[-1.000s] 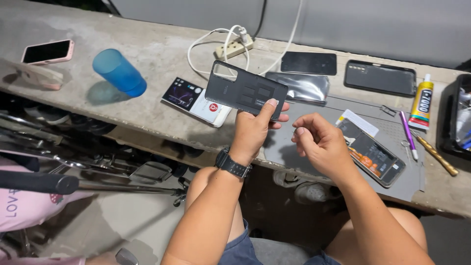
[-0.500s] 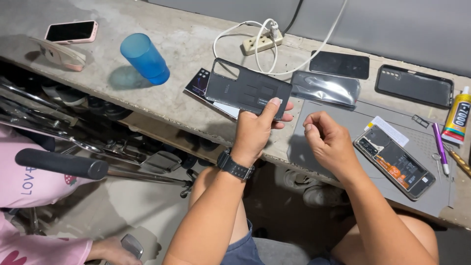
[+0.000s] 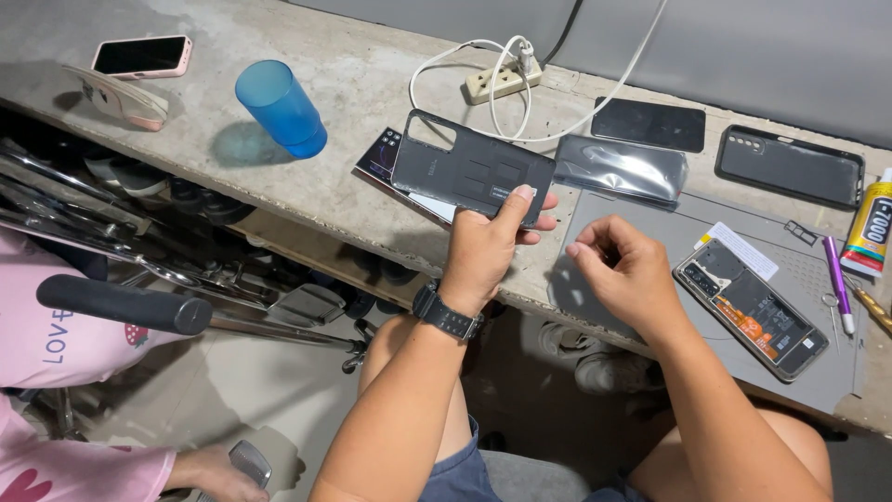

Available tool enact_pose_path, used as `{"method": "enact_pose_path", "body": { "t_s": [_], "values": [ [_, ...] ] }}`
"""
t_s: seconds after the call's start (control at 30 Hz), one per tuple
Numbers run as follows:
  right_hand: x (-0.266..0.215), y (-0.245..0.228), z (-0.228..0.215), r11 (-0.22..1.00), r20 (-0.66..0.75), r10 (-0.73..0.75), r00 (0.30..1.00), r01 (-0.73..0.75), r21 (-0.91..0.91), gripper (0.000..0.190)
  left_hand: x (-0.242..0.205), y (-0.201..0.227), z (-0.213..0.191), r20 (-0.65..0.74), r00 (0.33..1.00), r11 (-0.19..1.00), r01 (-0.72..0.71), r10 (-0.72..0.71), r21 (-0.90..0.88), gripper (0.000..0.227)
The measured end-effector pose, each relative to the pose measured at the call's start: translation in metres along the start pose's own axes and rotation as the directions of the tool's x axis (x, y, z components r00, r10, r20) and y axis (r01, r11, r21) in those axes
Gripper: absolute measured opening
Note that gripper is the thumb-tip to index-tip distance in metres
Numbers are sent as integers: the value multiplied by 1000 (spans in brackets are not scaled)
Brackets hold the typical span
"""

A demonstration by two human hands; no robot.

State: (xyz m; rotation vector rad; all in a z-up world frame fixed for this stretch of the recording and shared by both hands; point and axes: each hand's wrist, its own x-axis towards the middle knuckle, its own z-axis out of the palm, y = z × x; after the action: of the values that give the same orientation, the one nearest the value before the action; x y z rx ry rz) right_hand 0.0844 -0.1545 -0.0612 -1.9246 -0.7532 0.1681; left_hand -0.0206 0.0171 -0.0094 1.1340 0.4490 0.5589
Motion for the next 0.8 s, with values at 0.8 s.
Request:
{"method": "enact_pose_path", "body": {
  "t_s": [0.8],
  "values": [
    [-13, -43, -48, 982, -128, -185, 974, 179, -57, 19, -5, -12, 51, 127, 984, 987, 136, -125, -84, 31]
  ]
}}
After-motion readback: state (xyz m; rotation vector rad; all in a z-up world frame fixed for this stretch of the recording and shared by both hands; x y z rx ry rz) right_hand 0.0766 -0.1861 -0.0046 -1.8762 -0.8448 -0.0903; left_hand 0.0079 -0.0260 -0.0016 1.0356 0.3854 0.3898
